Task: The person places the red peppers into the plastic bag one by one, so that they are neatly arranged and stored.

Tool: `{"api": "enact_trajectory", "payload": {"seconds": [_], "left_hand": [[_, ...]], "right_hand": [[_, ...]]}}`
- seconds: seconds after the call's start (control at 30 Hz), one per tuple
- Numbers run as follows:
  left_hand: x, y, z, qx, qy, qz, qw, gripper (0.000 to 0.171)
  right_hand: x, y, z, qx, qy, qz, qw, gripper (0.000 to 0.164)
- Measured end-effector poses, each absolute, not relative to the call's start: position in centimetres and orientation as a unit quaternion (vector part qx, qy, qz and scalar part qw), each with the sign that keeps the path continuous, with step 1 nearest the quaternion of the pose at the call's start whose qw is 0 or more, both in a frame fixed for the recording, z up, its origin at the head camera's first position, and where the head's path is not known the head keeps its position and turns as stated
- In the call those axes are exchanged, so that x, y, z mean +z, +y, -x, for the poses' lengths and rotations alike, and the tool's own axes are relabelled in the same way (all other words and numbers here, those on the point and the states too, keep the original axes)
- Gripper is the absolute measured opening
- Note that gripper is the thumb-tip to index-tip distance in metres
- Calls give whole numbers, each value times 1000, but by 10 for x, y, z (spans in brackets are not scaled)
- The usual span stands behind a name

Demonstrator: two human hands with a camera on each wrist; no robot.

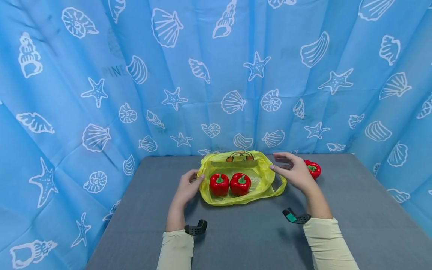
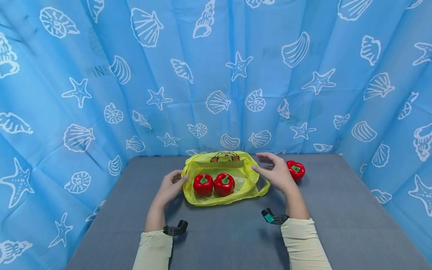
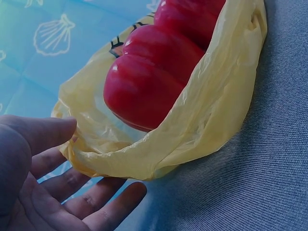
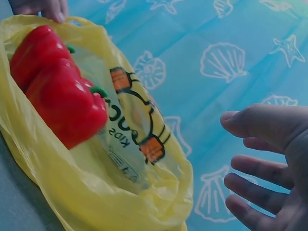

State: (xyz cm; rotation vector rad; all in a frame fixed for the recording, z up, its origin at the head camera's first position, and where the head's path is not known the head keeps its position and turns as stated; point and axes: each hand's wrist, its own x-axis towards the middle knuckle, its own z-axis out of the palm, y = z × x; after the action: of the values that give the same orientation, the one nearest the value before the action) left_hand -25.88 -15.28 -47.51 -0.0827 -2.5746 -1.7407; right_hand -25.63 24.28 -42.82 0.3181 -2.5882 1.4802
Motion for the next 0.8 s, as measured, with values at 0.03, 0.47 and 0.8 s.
{"api": "enact_trajectory", "payload": {"seconds": [0.03,0.47,0.8], "left_hand": [[-475,-153,259,-559,-828,26,16,33],[-476,-153,261,-562,-826,30,20,30],[-478,-155,261,-568,-822,32,12,32]], "right_hand": [[-428,244,256,490,-862,-101,77,56],[-430,262,254,458,-871,-44,172,53],[-429,277,250,421,-887,12,191,56]]}}
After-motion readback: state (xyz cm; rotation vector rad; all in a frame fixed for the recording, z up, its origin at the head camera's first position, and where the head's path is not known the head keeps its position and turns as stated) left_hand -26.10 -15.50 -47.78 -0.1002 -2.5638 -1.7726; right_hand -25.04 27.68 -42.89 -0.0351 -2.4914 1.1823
